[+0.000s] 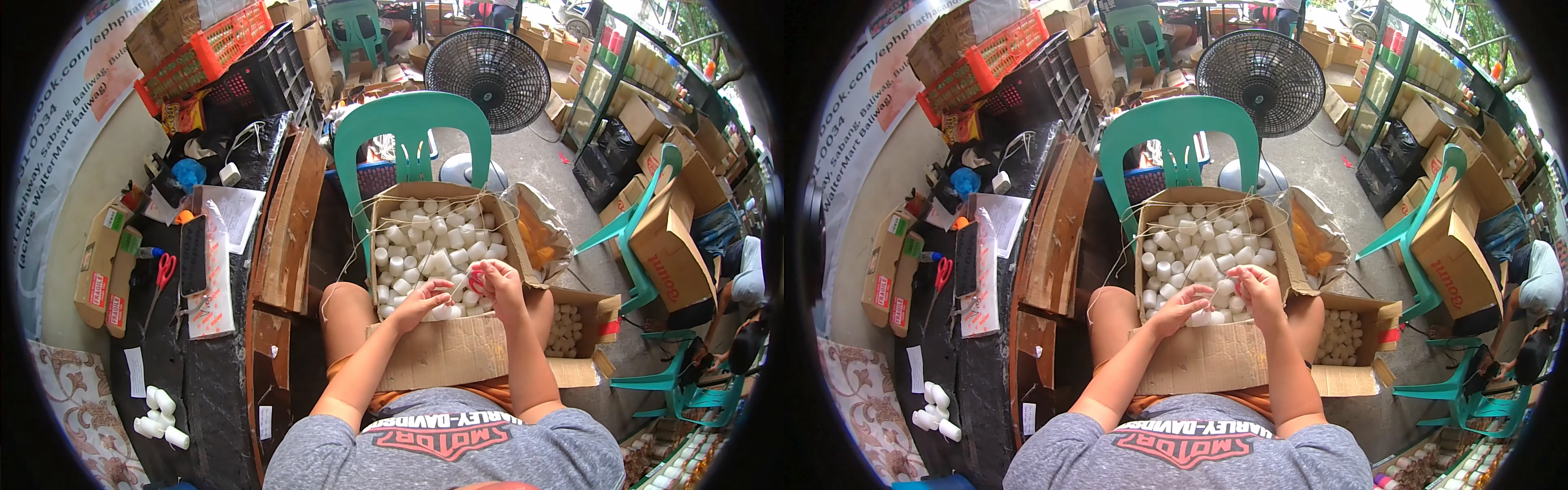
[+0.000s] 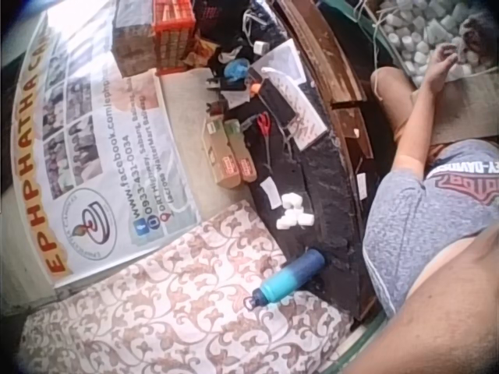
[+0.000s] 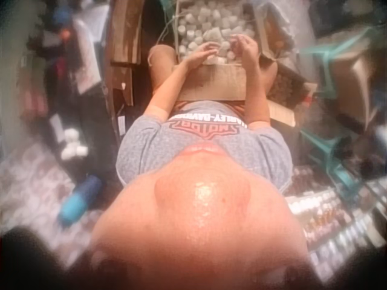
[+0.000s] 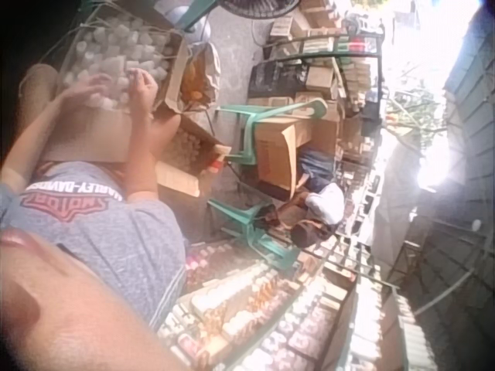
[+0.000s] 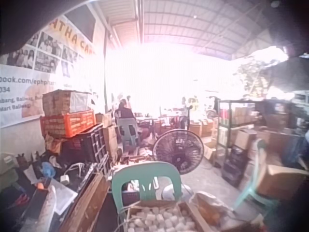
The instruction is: The person sits with a box of white cylindrical objects on their lap and repeatedly picks up two pieces, joining them together by hand. They place the assembled pairs onto a nearby table. The task continues throughout the clip with the same repetitive joining action.
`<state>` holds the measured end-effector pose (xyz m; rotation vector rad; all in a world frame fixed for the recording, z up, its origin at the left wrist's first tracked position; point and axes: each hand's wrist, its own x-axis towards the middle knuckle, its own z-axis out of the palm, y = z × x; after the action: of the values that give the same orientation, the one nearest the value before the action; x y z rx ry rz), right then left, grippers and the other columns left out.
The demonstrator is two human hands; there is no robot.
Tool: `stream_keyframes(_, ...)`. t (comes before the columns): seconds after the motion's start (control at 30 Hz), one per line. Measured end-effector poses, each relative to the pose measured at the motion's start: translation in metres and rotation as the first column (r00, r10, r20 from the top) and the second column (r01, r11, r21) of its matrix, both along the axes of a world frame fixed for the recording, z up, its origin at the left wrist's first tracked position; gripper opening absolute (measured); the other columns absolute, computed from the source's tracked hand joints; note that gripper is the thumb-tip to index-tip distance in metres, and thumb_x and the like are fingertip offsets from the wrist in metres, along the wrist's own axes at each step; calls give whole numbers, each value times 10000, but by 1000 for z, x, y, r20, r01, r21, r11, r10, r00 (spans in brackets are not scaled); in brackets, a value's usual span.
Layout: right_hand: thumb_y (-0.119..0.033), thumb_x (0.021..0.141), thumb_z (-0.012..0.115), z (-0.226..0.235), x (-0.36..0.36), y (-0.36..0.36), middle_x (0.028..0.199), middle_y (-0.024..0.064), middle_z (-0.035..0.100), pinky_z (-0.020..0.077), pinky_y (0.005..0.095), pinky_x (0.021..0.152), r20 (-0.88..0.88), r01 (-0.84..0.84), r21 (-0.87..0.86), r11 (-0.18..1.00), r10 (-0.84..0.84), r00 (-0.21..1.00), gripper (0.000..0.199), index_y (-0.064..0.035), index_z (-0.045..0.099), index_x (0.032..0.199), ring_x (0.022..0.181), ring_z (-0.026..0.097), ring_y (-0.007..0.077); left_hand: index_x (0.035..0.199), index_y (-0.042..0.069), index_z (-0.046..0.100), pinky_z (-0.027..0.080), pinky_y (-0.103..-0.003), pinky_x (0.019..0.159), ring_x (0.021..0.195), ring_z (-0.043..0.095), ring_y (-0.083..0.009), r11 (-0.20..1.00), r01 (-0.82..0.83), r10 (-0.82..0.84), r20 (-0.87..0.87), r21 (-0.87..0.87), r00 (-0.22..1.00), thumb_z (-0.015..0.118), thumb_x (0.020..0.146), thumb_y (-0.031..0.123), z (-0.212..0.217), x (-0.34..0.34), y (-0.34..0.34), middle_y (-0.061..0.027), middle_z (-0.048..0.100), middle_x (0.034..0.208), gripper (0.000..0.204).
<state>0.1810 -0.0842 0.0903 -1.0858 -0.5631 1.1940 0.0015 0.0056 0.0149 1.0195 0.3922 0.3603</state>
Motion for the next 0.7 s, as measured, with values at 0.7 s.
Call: stream_keyframes(0.7, -248, 915, 556, -8, 16, -2, 516, -83, 279, 176, 201, 390, -322, 201, 122, 972, -152, 934, 238, -16, 607, 905, 447, 215, 30, 985, 54, 628, 405, -209, 816, 894, 522, -44, 974, 102, -58, -211, 205, 976, 583, 897, 289, 14, 8, -4, 42, 611, 917, 255)
